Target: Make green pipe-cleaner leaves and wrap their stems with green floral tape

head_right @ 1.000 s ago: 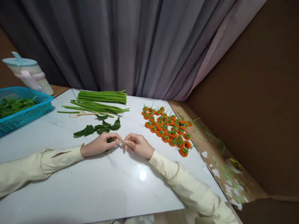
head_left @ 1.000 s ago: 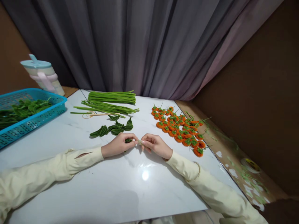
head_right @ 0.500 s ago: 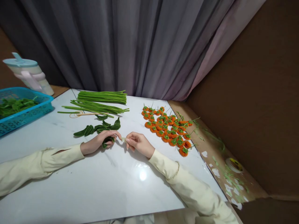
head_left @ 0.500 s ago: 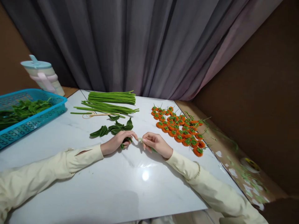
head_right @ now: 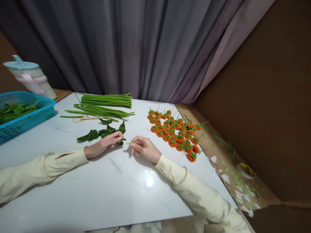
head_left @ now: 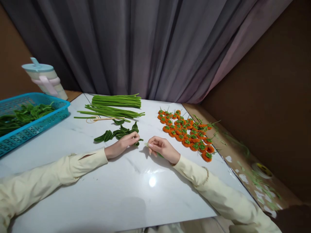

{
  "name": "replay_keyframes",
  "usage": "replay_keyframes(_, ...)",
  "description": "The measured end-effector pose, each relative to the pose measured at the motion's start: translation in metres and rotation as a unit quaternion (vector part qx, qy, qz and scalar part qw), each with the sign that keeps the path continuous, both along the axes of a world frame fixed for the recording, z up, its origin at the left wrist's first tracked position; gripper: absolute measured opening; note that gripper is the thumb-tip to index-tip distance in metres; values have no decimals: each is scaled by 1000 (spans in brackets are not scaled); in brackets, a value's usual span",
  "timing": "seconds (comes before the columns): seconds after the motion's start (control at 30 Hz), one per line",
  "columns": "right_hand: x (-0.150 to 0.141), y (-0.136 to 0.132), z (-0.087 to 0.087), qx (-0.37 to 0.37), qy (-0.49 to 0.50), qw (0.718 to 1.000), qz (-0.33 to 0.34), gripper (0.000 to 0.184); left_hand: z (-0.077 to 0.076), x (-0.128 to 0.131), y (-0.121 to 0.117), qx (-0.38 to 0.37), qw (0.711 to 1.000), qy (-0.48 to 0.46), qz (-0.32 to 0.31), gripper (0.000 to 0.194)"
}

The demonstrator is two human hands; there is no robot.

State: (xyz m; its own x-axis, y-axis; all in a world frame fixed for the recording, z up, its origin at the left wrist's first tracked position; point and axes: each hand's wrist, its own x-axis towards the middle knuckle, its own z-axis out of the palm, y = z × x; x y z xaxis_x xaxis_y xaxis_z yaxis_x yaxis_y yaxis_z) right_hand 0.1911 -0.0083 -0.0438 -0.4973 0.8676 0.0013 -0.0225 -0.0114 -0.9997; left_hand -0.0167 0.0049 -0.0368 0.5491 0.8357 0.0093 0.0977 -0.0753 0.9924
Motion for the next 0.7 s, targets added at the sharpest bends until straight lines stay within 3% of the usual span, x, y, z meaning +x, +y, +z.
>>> replay_keyframes(0.13,0,1,-1,-2,15,1000,-9,34,-5,2,0,207,974,91,15,16)
replay_keyframes(0.23,0,1,0,-11,20,1000,-16,34,-9,3,-2,291,946,139,25,13)
replay_keyframes(0.4,-2,-1,0,-23,24,999,-22,33,-9,5,-6,347,920,180,-12,18)
replay_keyframes(0.7,-5,-4,0,-23,28,999,-36,32,-12,3,-5,420,882,215,10,19)
